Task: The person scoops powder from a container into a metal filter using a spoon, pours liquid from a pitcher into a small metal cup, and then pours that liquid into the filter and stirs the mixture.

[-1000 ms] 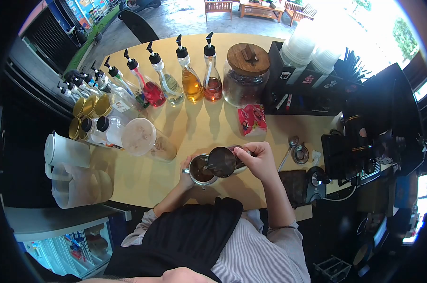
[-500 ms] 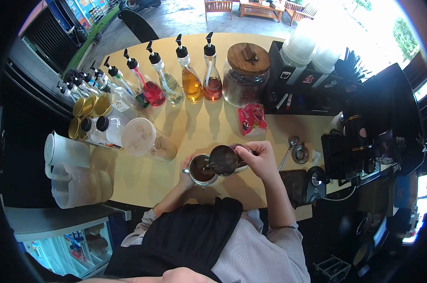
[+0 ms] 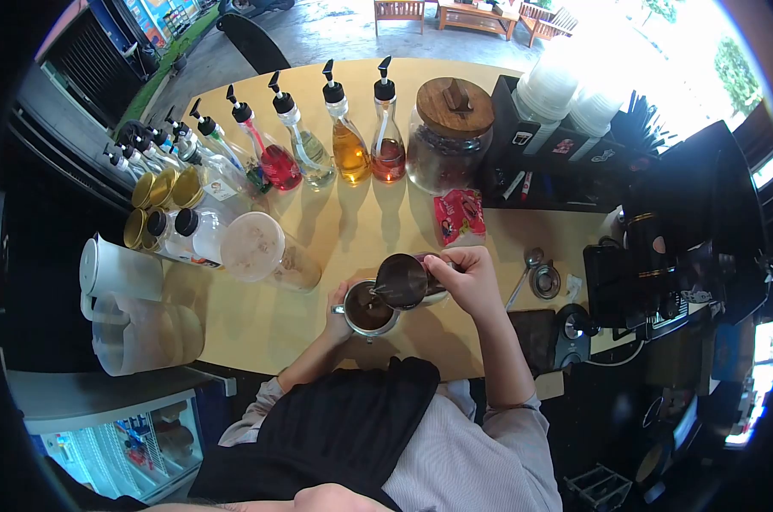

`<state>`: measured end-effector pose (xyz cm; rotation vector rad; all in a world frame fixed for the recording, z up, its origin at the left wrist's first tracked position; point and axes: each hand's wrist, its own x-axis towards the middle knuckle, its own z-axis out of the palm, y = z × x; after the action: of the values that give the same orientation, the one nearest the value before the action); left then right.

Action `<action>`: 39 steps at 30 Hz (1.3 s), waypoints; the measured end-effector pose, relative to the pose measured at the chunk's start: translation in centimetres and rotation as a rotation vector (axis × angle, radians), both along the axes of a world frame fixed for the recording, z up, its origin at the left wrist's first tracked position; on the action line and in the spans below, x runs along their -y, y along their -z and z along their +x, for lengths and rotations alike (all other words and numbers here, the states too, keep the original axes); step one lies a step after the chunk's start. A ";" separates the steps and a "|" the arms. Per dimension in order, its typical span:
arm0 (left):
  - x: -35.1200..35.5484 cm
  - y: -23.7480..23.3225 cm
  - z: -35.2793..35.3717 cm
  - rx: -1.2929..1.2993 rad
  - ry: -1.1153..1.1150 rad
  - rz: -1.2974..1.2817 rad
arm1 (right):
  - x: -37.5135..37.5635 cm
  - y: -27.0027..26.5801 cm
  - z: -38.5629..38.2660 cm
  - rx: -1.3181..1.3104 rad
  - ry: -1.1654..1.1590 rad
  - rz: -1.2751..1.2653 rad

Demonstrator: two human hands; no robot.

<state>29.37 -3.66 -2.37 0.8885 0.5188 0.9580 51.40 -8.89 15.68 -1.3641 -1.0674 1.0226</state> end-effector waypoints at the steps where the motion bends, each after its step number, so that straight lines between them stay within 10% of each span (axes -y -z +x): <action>1: 0.0 0.0 0.0 0.005 -0.003 -0.010 | 0.0 0.1 0.1 -0.002 -0.016 0.021; 39: 0.0 0.2 0.0 0.029 -0.004 -0.029 | 1.1 -1.1 -0.3 0.077 -0.035 0.003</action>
<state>29.40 -3.69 -2.52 0.8461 0.5084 0.9636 51.11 -9.95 16.77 -1.3966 -1.1534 1.0003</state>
